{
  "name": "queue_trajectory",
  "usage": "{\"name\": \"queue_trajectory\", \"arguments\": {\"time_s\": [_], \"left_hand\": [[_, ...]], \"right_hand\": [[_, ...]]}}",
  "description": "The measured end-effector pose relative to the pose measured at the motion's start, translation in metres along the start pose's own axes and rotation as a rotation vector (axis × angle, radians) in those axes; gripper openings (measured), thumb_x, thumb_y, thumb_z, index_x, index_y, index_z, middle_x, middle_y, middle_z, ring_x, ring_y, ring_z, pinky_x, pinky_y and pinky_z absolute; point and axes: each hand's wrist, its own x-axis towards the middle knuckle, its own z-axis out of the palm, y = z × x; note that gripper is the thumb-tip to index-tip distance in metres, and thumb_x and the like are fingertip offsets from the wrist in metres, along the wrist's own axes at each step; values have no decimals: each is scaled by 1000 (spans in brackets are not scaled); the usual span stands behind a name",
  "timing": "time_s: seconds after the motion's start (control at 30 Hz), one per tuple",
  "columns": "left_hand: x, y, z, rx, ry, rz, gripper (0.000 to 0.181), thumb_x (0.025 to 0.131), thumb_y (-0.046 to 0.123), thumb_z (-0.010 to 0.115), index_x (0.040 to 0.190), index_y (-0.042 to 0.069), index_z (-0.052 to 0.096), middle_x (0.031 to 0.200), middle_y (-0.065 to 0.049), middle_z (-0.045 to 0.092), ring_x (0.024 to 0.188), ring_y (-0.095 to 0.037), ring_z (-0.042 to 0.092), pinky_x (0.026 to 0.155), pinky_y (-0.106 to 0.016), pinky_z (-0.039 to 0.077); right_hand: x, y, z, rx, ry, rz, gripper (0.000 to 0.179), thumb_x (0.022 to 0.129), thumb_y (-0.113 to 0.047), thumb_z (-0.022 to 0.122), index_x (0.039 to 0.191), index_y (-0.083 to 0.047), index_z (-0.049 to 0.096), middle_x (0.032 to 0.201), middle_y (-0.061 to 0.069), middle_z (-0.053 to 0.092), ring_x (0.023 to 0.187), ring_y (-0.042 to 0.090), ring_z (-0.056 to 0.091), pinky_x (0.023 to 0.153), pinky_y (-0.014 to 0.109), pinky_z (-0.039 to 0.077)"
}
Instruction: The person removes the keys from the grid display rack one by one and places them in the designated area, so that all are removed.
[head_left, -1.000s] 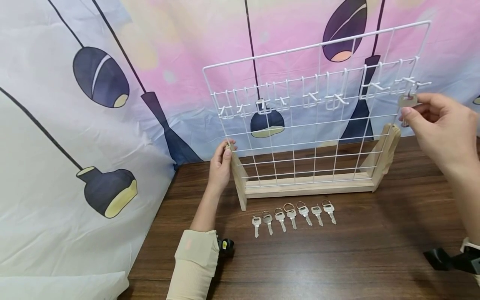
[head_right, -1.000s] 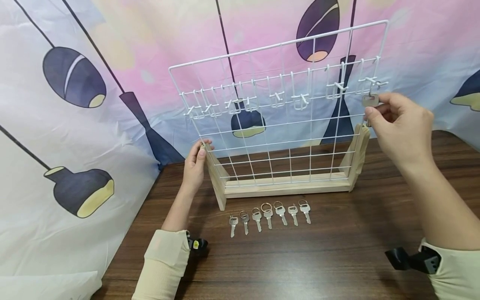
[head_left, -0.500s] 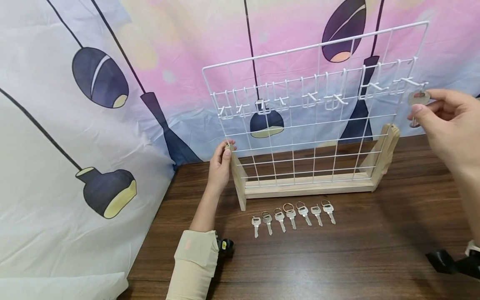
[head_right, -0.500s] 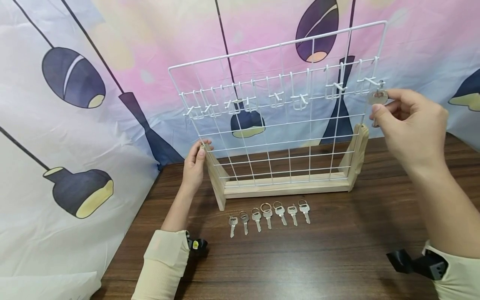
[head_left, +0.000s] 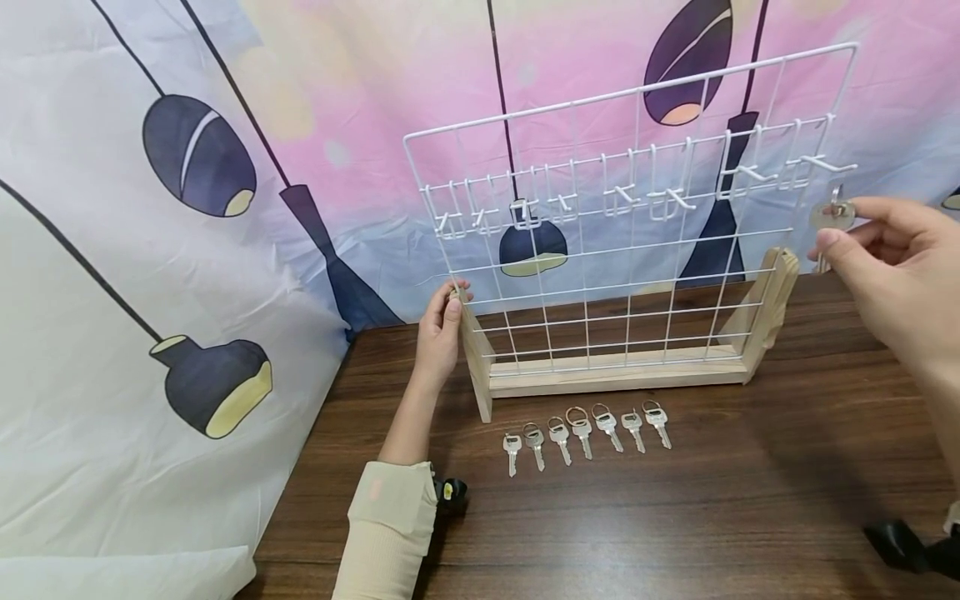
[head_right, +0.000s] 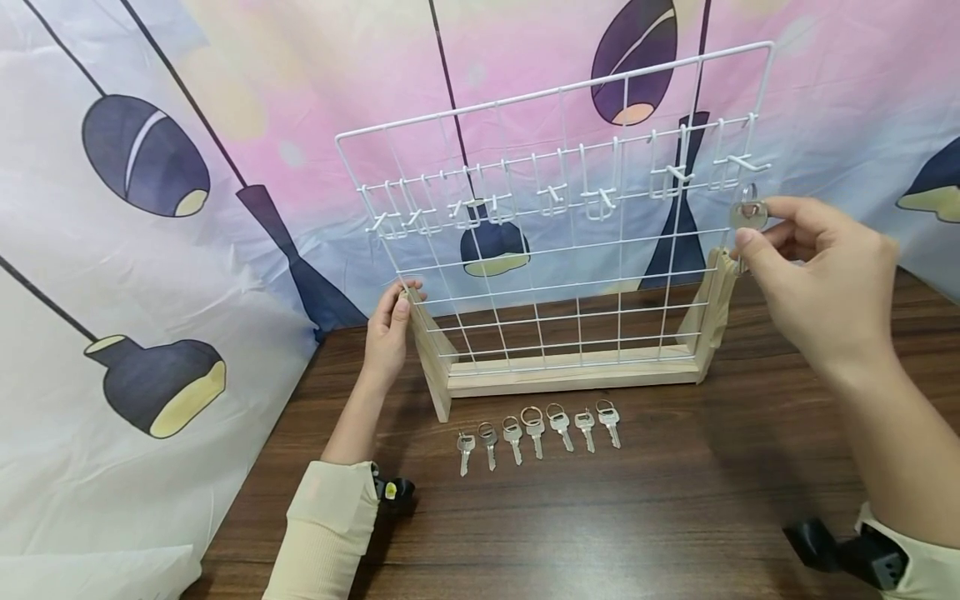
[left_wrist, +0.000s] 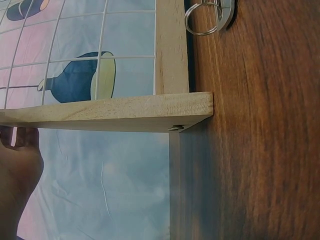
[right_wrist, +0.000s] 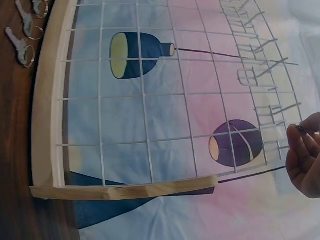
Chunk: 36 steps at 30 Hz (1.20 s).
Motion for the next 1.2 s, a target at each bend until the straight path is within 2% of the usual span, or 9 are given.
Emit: {"name": "queue_trajectory", "arguments": {"time_s": [0.17, 0.27, 0.4, 0.5, 0.6, 0.73, 0.93, 1.07, 1.2], "left_hand": [[0, 0, 0, -6, -1, 3, 43, 99, 22, 40, 123, -14, 42, 123, -33, 45, 113, -44, 46, 91, -26, 37], [0, 0, 0, 3, 2, 6, 45, 98, 24, 41, 124, -14, 42, 123, -31, 47, 112, -40, 47, 91, -27, 37], [0, 0, -1, 14, 2, 6, 40, 99, 18, 40, 124, -13, 43, 123, -29, 48, 112, -39, 48, 92, -28, 38], [-1, 0, -1, 20, 1, 4, 39, 99, 18, 40, 124, -12, 44, 123, -29, 48, 112, -39, 48, 91, -28, 37], [-1, -1, -1, 21, -3, 0, 44, 99, 25, 40, 124, -11, 44, 123, -28, 48, 113, -38, 48, 91, -28, 37], [-1, -2, -1, 3, -8, 2, 45, 99, 25, 40, 124, -11, 44, 124, -32, 45, 114, -41, 47, 92, -28, 37], [0, -1, 0, 11, -2, -21, 31, 99, 4, 36, 125, -12, 43, 124, -30, 47, 114, -40, 47, 92, -29, 37], [0, 5, 1, 16, -1, -44, 29, 97, -4, 33, 124, -14, 42, 123, -30, 47, 113, -37, 48, 92, -30, 37], [-1, 20, 4, 19, -2, -48, 28, 97, -6, 33, 122, -17, 40, 122, -35, 44, 112, -34, 50, 91, -29, 37]], "right_hand": [[-10, 1, 3, -183, -27, 17, 37, 81, 4, 64, 91, -32, 64, 63, -27, 58, 52, -12, 49, 49, 5, 32], [-17, 5, 6, -298, -36, -13, 38, 80, -1, 68, 92, -36, 62, 66, -34, 55, 57, -17, 50, 57, 2, 35], [-27, 11, 11, -373, -73, -61, 21, 78, 0, 70, 95, -11, 70, 67, -39, 50, 59, -21, 47, 58, 1, 34], [-35, 18, 15, -402, -121, -52, 21, 77, 1, 70, 97, 6, 67, 67, -41, 48, 58, -21, 46, 53, 3, 33], [-43, 26, 19, -428, -172, -31, 22, 76, 1, 70, 98, 7, 66, 66, -41, 47, 57, -20, 45, 49, 7, 32], [-51, 38, 23, -453, -254, -2, 24, 77, 0, 70, 100, 6, 66, 65, -31, 54, 56, -18, 46, 48, 12, 33], [-59, 51, 29, -489, -351, 13, 20, 79, -5, 70, 97, 2, 67, 61, -5, 62, 52, -9, 45, 46, 18, 32], [-61, 56, 30, -509, -423, 46, 18, 81, -8, 69, 97, -1, 66, 62, -1, 63, 48, 0, 43, 45, 23, 31], [-64, 61, 28, -521, -539, 116, 21, 83, -12, 67, 99, 2, 65, 63, -3, 65, 51, 2, 48, 48, 25, 34]]}}
